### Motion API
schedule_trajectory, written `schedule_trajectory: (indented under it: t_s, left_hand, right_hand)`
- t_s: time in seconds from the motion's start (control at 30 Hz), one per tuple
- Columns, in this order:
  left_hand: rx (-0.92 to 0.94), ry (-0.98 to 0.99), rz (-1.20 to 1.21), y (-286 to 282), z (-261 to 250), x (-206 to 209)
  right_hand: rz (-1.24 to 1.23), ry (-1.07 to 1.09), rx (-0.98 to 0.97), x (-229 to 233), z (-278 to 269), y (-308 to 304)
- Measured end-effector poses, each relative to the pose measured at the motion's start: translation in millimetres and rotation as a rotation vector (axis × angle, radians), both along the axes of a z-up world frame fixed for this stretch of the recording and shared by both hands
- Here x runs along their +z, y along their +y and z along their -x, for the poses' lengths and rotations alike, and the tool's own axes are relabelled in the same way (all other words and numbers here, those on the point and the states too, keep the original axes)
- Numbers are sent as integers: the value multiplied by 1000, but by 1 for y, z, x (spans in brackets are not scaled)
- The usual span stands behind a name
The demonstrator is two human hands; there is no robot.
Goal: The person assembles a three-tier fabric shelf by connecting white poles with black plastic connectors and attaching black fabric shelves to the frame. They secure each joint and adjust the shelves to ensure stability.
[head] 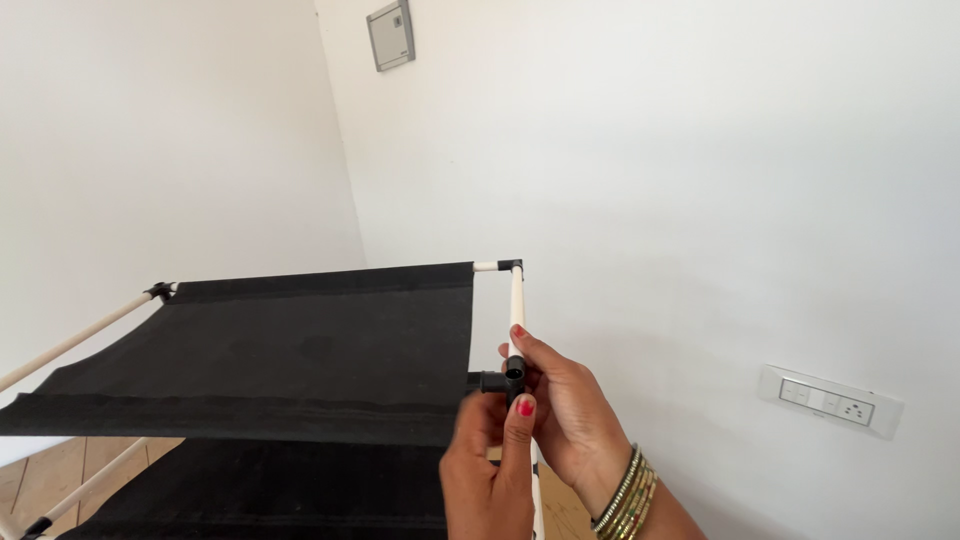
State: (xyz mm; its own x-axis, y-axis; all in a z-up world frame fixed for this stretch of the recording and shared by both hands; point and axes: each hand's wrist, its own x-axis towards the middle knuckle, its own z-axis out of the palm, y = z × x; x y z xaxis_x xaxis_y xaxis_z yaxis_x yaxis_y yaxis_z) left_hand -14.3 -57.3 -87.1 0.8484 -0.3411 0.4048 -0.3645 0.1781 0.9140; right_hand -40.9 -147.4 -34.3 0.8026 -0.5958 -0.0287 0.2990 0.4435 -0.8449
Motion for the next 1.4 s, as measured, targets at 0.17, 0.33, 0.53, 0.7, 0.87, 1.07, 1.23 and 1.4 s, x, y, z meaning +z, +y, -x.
schedule_trajectory:
  t_s: [0.17, 0.33, 0.53, 0.7, 0.87, 1.07, 1.23, 1.4]
  left_hand:
    - [-208, 36, 122, -2, -9, 3]
    - [-210, -85, 26, 4, -15, 2]
    - [-177, -195, -53, 6, -18, 0]
    - [-104, -271, -207, 7, -23, 1]
    - [-35, -567, -326, 25, -37, -2]
    - [130, -958, -418, 41, -46, -10]
    - [256, -1052, -445, 34, -45, -14]
    - [258, -1018, -448, 32, -46, -18]
  right_hand:
    - [40, -12, 60, -2, -3, -6]
    - [4, -39, 134, 4, 0, -9]
    - [-26, -32, 143, 3, -6, -10]
    - [-23, -7, 122, 2, -7, -12]
    - [129, 45, 65, -1, -4, -15]
    - [287, 71, -92, -9, -5, -10]
    - [473, -99, -258, -13, 2, 5]
    - [596, -303, -164, -28, 8, 7]
